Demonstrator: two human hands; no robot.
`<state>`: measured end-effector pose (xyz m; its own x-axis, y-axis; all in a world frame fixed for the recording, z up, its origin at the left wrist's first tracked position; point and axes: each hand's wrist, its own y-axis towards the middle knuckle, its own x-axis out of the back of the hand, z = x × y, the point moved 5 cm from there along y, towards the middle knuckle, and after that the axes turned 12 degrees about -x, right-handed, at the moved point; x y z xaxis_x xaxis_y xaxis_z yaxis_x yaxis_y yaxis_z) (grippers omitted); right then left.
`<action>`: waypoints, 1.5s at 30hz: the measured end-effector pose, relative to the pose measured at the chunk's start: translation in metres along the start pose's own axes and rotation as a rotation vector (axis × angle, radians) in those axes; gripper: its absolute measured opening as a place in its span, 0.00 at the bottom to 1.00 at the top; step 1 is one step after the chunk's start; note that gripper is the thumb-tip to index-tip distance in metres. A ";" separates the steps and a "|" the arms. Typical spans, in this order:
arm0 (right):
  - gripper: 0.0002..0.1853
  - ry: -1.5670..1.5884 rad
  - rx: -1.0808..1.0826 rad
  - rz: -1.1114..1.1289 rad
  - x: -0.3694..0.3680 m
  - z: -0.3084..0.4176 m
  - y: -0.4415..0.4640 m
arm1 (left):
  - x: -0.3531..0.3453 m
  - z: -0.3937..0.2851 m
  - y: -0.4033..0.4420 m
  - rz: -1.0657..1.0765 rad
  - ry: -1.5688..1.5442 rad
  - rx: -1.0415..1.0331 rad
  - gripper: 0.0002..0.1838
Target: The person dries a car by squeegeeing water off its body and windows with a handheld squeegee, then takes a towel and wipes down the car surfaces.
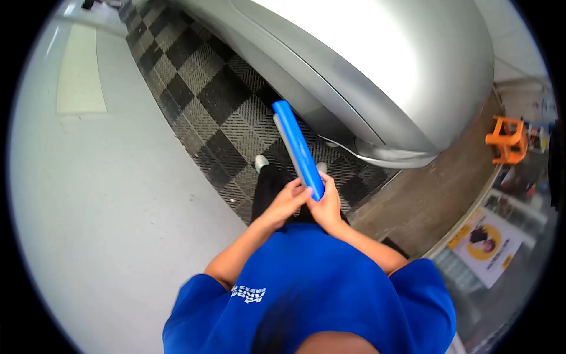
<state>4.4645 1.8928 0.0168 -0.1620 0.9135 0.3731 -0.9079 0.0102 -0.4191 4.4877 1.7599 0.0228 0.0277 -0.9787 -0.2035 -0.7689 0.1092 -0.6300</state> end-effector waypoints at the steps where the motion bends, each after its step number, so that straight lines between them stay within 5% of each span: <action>1: 0.33 -0.193 0.266 -0.077 0.013 0.021 -0.009 | -0.027 0.000 0.009 -0.017 -0.226 -0.157 0.30; 4: 0.42 -0.211 0.283 0.015 0.035 -0.016 -0.003 | -0.069 0.009 0.054 -0.375 -0.411 -0.376 0.22; 7: 0.41 0.355 -0.072 0.169 0.090 -0.054 0.007 | -0.103 0.039 0.111 -0.277 0.267 -0.614 0.25; 11: 0.36 0.089 -0.187 -0.062 0.169 -0.092 -0.019 | -0.098 0.085 0.163 -0.087 0.463 -0.855 0.30; 12: 0.35 0.074 -0.190 -0.098 0.180 -0.093 -0.023 | -0.083 0.088 0.174 -0.233 0.468 -0.906 0.33; 18: 0.33 0.020 -0.277 -0.188 0.205 -0.083 -0.025 | 0.065 0.093 0.247 -0.990 0.419 -0.581 0.35; 19: 0.32 0.053 -0.285 -0.175 0.199 -0.076 -0.019 | 0.087 0.089 0.251 -1.085 0.308 -0.331 0.33; 21: 0.32 -0.021 -0.169 -0.148 0.182 -0.047 0.014 | 0.123 0.102 0.289 -1.241 0.104 -0.188 0.32; 22: 0.31 -0.095 -0.059 -0.128 0.167 -0.031 0.035 | 0.126 0.075 0.281 -1.150 -0.041 -0.189 0.32; 23: 0.30 -0.073 0.004 -0.132 0.153 -0.015 0.063 | 0.119 0.041 0.273 -1.256 0.089 -0.465 0.33; 24: 0.30 -0.015 0.063 -0.142 0.132 0.004 0.099 | 0.115 -0.006 0.261 -1.100 0.074 -0.616 0.34; 25: 0.29 0.037 0.112 -0.155 0.109 0.025 0.136 | 0.113 -0.027 0.267 -1.127 0.377 -0.785 0.35; 27: 0.28 0.014 0.234 -0.155 0.056 0.089 0.207 | 0.142 -0.077 0.266 -1.015 0.440 -0.836 0.36; 31: 0.30 -0.255 0.546 -0.212 -0.058 0.236 0.329 | 0.309 -0.101 0.325 -0.891 0.313 -0.302 0.33; 33: 0.29 -0.305 0.597 -0.391 -0.094 0.279 0.386 | 0.388 -0.125 0.339 -1.009 0.343 -0.267 0.35; 34: 0.29 -0.394 0.622 -0.546 -0.114 0.301 0.419 | 0.406 -0.148 0.334 -1.025 0.358 -0.435 0.36; 37: 0.26 -0.567 0.441 -0.900 -0.153 0.331 0.485 | 0.435 -0.268 0.297 -1.051 0.485 -0.920 0.39; 41: 0.25 -0.651 0.362 -1.037 -0.162 0.342 0.468 | 0.516 -0.420 0.273 -1.035 0.808 -1.024 0.41; 45: 0.26 -0.665 0.307 -1.053 -0.162 0.347 0.462 | 0.639 -0.527 0.271 -1.135 0.996 -0.798 0.37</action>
<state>3.9373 1.6080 0.0499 0.6048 0.1438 0.7833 -0.7525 0.4252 0.5029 3.9603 1.0729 0.1166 0.6039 -0.2536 0.7557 -0.7593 -0.4714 0.4486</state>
